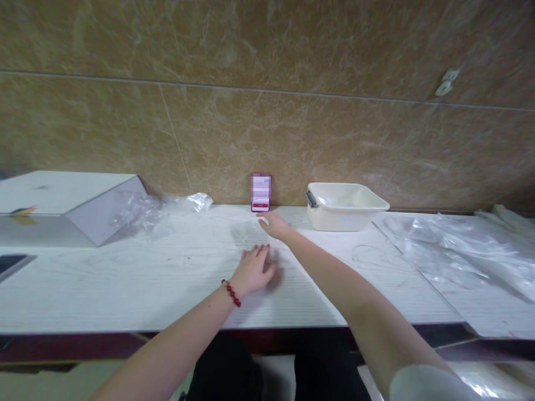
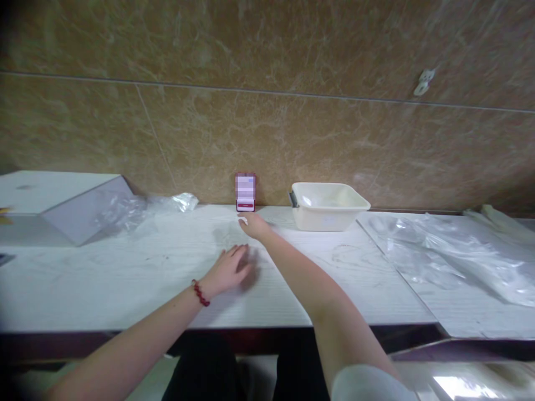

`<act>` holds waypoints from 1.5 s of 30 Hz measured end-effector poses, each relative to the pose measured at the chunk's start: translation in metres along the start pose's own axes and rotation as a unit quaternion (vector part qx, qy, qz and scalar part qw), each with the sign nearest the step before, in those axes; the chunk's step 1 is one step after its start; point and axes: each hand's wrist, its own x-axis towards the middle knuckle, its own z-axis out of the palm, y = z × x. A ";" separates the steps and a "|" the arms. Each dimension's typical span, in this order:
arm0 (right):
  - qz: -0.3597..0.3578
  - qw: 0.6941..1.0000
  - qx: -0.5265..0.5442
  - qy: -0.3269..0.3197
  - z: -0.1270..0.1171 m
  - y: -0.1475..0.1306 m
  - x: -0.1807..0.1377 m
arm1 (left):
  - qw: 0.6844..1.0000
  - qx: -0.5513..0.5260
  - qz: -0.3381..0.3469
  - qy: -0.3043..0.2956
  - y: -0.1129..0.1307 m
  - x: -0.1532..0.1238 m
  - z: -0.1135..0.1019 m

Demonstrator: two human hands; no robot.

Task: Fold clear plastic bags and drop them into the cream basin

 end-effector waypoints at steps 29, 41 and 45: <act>0.227 0.971 0.037 0.064 -0.030 0.046 -0.122 | 0.974 -0.014 0.188 -0.123 0.007 0.047 -0.001; 0.133 0.974 0.140 0.114 -0.028 0.023 -0.125 | 0.945 -0.327 -0.019 0.009 0.013 0.055 0.007; 0.109 0.983 0.115 0.096 -0.026 0.012 -0.124 | 0.859 -0.500 -0.093 -0.056 0.017 0.056 0.009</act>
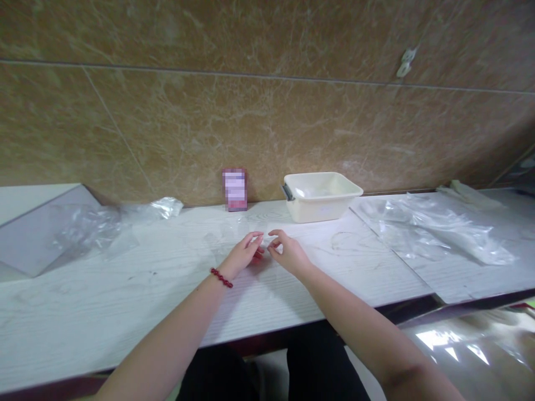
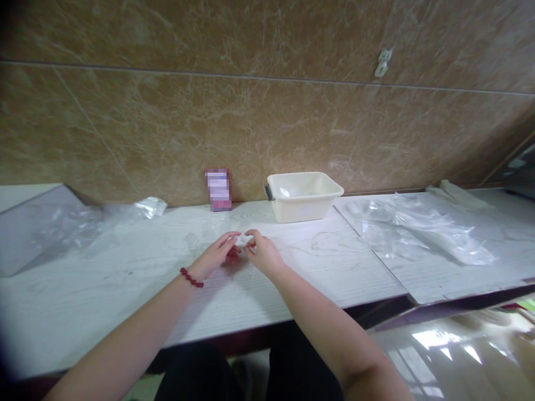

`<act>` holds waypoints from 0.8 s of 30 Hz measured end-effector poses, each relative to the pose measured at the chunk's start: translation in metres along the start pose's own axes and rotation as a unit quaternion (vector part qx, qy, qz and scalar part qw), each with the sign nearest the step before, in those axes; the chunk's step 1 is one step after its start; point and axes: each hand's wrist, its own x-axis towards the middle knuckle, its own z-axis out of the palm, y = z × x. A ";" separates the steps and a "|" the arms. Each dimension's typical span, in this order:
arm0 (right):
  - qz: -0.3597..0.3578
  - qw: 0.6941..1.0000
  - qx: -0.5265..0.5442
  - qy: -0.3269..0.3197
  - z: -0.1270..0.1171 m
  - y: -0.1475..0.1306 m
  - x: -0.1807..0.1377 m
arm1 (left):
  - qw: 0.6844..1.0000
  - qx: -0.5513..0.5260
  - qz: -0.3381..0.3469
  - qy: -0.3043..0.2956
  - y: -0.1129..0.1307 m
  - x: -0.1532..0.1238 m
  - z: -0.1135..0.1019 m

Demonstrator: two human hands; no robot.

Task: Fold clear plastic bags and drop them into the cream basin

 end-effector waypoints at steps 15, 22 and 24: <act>-0.086 0.994 -0.064 -0.007 -0.011 0.021 0.004 | 0.997 0.064 -0.018 0.042 -0.017 0.011 -0.014; -0.133 0.977 -0.137 -0.093 -0.008 0.023 0.001 | 0.989 0.136 -0.026 0.049 -0.024 0.015 -0.022; -0.131 0.974 -0.149 -0.109 -0.007 0.021 0.000 | 0.987 0.151 -0.031 0.052 -0.022 0.015 -0.023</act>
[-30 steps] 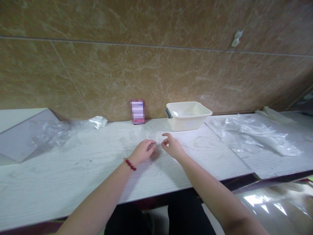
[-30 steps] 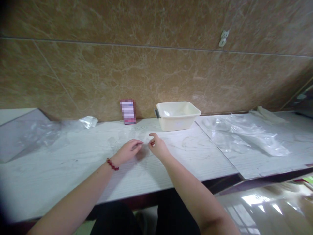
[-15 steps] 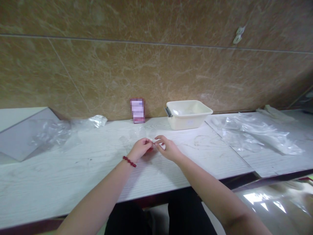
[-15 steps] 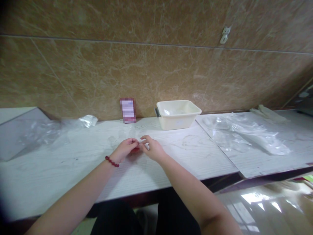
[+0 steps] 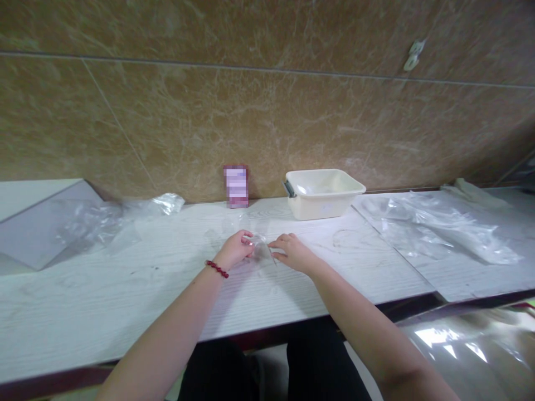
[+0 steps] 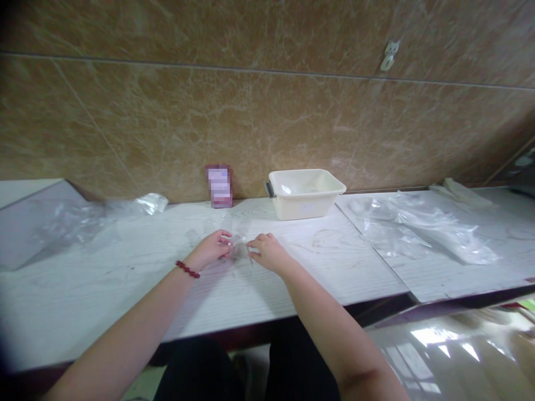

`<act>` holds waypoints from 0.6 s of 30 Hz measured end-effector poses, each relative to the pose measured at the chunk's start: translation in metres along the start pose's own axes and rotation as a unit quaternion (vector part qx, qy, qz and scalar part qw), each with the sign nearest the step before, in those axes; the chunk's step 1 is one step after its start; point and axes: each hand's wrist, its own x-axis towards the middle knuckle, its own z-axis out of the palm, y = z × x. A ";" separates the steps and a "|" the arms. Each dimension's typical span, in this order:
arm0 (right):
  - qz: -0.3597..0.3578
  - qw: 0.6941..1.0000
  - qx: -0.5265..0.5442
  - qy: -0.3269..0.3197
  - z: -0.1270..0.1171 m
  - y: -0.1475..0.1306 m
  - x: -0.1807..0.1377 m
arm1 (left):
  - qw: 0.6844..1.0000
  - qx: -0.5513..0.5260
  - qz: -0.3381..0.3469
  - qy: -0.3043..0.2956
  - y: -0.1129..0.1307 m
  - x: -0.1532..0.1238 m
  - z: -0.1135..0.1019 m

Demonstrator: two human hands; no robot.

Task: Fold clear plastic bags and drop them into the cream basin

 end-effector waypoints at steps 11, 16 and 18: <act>0.037 0.998 -0.017 -0.047 0.001 -0.008 -0.002 | 0.998 0.056 -0.024 -0.014 0.009 -0.006 -0.009; 0.041 0.997 -0.026 -0.056 0.002 -0.007 -0.003 | 0.972 0.225 0.047 0.043 0.008 -0.006 -0.019; 0.045 0.997 -0.028 -0.063 0.002 -0.006 -0.003 | 0.944 0.301 0.124 0.052 0.008 -0.006 -0.022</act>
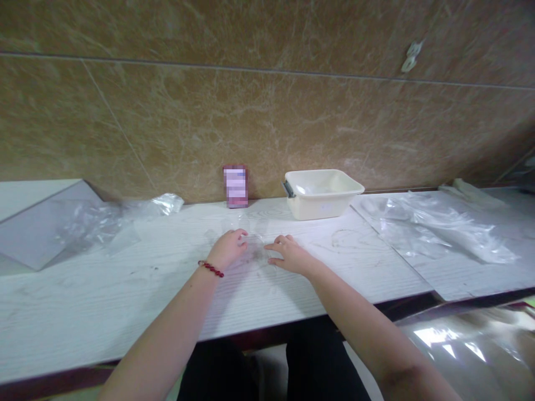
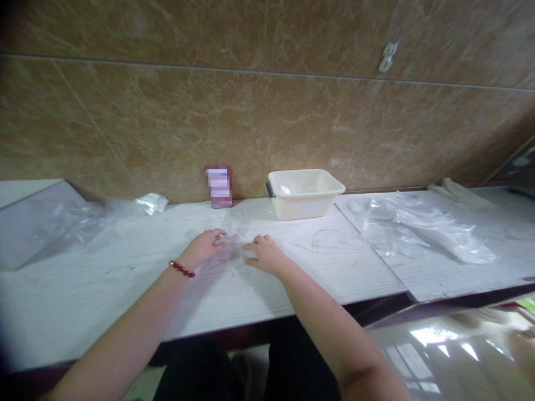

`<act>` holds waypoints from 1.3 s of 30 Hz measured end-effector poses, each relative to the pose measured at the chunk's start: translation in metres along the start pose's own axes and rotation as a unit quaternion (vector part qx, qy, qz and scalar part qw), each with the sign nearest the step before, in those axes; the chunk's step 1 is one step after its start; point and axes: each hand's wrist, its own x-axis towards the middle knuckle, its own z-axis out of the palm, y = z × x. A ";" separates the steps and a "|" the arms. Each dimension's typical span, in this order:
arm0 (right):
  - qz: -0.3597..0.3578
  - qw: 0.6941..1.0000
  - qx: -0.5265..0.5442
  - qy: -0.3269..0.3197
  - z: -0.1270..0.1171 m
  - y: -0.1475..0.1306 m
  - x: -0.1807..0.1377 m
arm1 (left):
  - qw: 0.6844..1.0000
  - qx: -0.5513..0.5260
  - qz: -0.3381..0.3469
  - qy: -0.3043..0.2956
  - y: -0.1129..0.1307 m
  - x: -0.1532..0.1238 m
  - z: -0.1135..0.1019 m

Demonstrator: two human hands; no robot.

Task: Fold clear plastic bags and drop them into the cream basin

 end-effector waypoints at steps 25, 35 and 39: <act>0.032 0.996 0.068 -0.054 -0.009 0.005 0.003 | 0.965 0.083 -0.248 0.031 -0.108 0.013 -0.028; 0.014 0.996 0.002 -0.089 -0.028 -0.041 0.053 | 0.983 0.072 -0.158 0.054 -0.102 0.021 -0.021; 0.012 0.986 -0.062 -0.153 -0.006 -0.078 0.077 | 0.969 0.112 -0.208 0.068 -0.107 0.019 -0.019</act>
